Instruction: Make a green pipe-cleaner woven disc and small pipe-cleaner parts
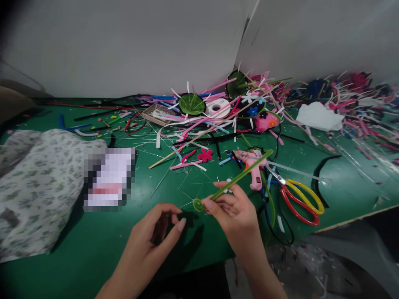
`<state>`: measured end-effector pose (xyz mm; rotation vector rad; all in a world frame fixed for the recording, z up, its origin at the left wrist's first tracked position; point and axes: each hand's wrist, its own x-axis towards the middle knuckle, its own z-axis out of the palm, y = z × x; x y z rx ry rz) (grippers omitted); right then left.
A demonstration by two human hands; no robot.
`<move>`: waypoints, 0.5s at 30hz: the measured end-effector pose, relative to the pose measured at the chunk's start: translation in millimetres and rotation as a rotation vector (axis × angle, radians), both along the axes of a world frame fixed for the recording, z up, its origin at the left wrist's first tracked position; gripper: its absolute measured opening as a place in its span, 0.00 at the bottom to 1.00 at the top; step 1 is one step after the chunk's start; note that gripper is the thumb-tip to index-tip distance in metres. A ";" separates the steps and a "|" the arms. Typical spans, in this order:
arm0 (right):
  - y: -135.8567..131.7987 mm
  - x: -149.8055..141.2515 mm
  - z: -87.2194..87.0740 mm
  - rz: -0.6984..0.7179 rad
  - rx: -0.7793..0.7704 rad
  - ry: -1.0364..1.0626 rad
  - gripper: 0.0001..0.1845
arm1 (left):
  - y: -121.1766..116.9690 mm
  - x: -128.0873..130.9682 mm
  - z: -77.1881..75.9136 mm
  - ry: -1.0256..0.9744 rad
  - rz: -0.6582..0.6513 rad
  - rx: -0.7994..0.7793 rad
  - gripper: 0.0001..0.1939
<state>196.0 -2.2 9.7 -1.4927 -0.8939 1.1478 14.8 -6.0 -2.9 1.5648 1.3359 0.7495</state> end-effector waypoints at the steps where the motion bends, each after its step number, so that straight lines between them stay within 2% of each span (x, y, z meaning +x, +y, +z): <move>1: 4.8 1.7 -0.7 0.029 -0.006 -0.003 0.28 | 0.6 0.4 -0.4 0.065 0.022 0.068 0.07; 6: 15.3 2.9 -2.9 0.091 -0.045 -0.007 0.29 | 1.2 4.7 -3.1 0.261 0.023 0.367 0.09; 15: 17.9 3.5 -11.3 0.111 -0.056 0.036 0.30 | 4.2 10.7 -4.5 0.430 0.059 0.568 0.14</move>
